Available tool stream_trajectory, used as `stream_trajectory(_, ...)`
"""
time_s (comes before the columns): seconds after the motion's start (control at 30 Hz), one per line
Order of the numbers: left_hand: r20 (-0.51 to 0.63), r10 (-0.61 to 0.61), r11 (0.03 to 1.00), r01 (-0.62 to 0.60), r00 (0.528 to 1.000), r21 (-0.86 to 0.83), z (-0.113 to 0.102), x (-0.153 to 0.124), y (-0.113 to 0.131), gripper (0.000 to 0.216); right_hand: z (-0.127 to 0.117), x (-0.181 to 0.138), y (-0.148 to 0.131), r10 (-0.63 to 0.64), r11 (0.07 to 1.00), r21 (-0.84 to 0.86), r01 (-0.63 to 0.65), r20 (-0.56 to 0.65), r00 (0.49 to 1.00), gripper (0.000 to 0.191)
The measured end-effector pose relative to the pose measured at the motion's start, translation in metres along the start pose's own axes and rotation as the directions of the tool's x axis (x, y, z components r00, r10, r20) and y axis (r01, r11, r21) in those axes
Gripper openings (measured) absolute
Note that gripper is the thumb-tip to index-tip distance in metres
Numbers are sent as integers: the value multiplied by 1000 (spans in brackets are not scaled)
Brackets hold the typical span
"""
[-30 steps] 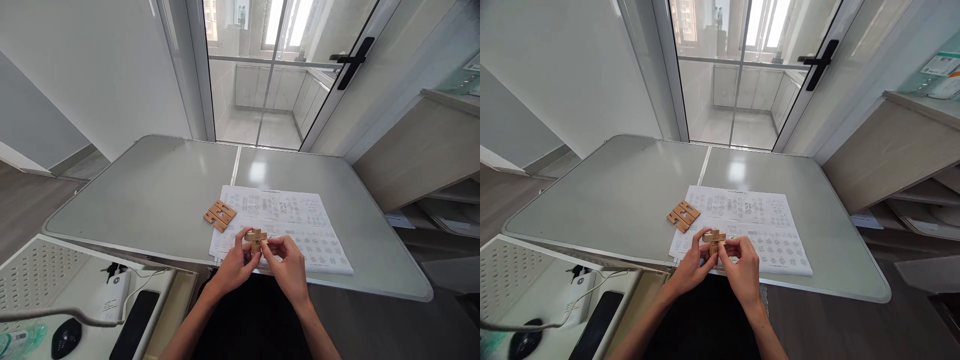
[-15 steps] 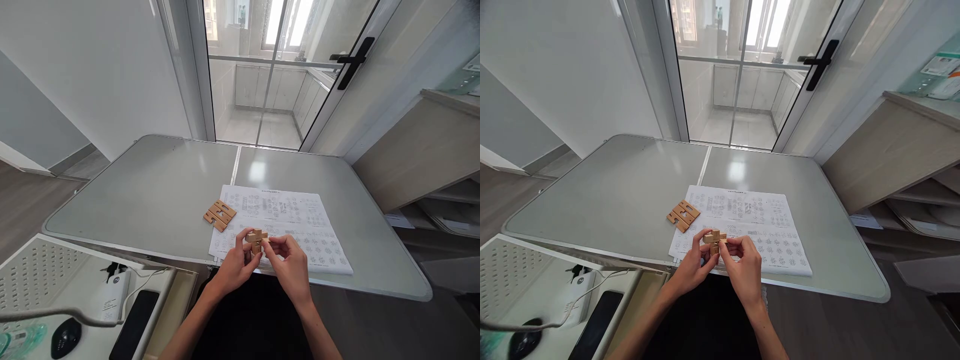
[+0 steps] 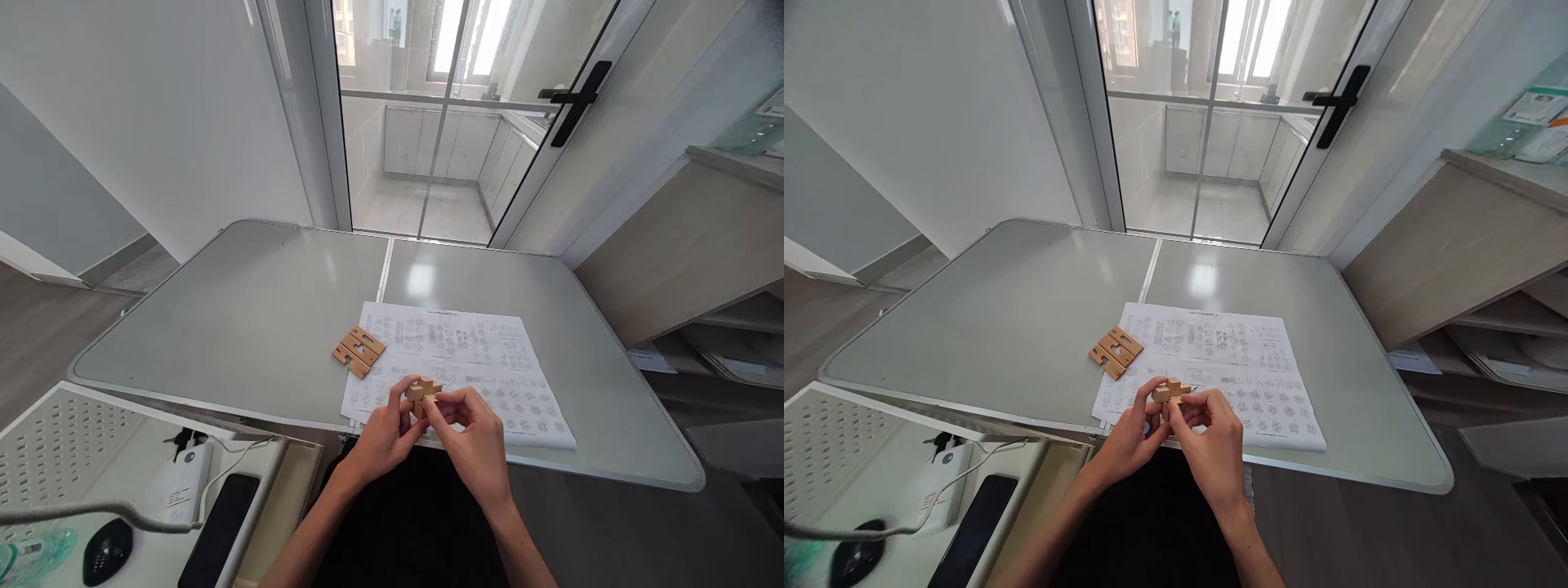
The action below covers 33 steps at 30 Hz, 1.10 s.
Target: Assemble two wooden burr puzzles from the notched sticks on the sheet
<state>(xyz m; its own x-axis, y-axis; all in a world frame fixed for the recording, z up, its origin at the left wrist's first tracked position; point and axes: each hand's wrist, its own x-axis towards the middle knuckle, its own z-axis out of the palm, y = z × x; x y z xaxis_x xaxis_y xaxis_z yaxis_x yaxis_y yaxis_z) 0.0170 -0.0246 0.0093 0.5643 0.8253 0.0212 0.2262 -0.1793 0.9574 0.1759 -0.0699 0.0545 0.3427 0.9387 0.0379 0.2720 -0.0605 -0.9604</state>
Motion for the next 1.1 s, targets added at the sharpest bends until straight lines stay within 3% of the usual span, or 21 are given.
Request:
stream_trajectory(0.17,-33,-6,1000,5,999,-26,0,0,2,71,1,0,-1,-9,999,32,9,0,1000,31)
stream_trajectory(0.37,-48,-40,995,35,998,-91,-1,3,8,59,4,-2,4,-12,999,41,12,2,1000,32)
stream_trajectory(0.53,-44,-44,988,36,998,-153,-2,4,8,64,5,-3,2,12,998,58,-13,16,1000,33)
stream_trajectory(0.73,7,-82,982,82,997,-168,-4,3,6,76,1,0,3,32,999,32,-36,125,992,34)
stream_trajectory(0.93,-35,-83,976,74,996,-204,-6,4,13,56,-3,0,4,30,992,110,-56,230,973,37)
stream_trajectory(1.1,0,-97,974,95,995,-206,-8,3,11,63,-9,2,10,13,1000,20,-16,140,990,35)
